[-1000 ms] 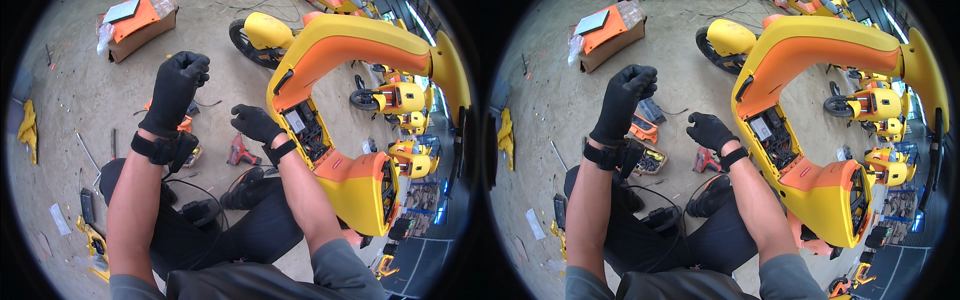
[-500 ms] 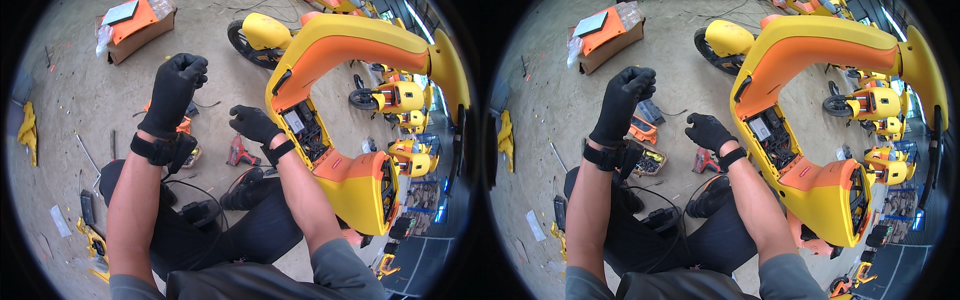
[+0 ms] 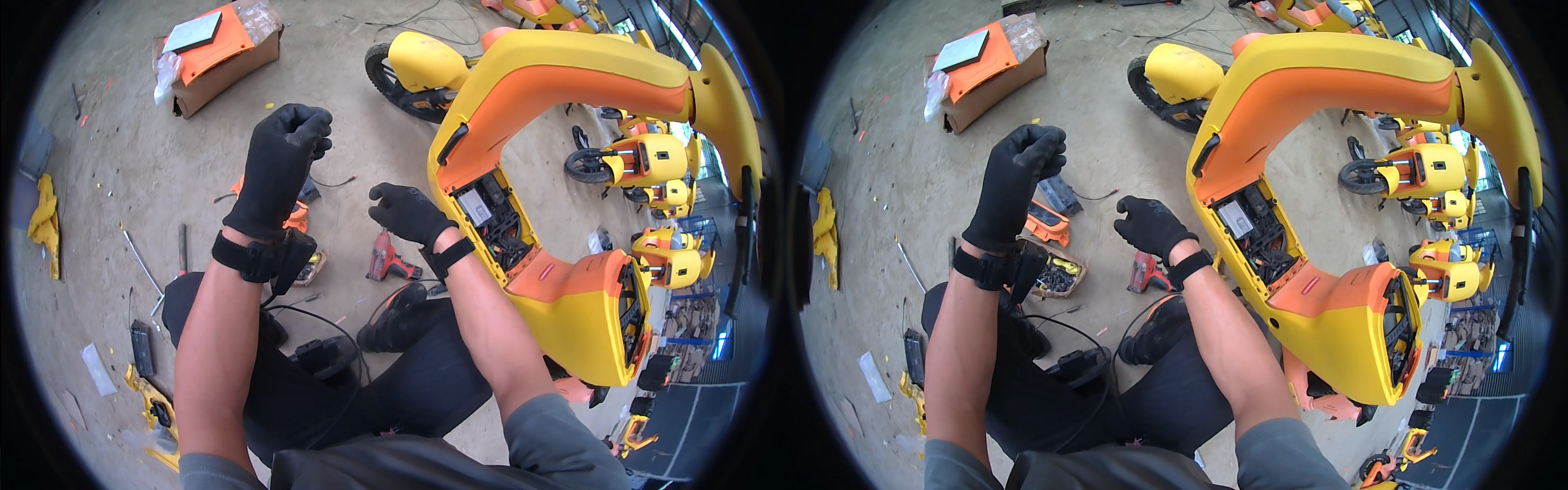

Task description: The person picks up two plastic body panels from a container, sits on the ground by an electric scooter, and uses a power drill to secure the panels and other components to the scooter frame.

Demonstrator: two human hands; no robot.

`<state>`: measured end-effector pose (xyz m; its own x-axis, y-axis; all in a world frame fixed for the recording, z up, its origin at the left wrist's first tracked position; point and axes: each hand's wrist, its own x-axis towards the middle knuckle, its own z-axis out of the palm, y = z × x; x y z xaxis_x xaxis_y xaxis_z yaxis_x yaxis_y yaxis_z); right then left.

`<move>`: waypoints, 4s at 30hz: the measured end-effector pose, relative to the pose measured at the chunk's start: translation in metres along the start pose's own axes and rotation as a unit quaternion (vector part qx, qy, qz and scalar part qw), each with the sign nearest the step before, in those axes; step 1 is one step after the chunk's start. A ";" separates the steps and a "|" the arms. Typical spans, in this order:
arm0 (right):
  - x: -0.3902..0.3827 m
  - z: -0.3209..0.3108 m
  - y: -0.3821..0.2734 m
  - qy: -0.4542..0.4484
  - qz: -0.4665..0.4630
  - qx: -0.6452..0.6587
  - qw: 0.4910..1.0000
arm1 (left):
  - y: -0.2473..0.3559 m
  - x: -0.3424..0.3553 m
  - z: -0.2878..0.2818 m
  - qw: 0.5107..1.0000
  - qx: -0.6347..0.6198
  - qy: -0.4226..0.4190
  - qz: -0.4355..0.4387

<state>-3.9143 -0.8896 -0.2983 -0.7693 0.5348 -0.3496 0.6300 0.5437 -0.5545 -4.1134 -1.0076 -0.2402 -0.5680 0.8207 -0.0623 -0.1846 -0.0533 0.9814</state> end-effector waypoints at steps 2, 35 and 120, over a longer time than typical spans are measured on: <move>-0.001 0.001 -0.002 0.004 -0.003 0.009 1.000 | 0.001 -0.001 0.000 1.000 0.002 0.000 0.001; -0.001 0.005 0.007 0.020 -0.026 -0.013 0.999 | 0.001 -0.003 0.003 1.000 -0.014 -0.004 0.008; 0.001 0.011 0.010 0.026 -0.010 0.007 1.000 | 0.002 -0.006 0.008 0.999 -0.032 0.009 -0.001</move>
<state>-3.9099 -0.8906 -0.3121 -0.7745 0.5572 -0.2994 0.6132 0.5453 -0.5715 -4.1037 -1.0081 -0.2361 -0.5817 0.8106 -0.0674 -0.2359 -0.0888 0.9677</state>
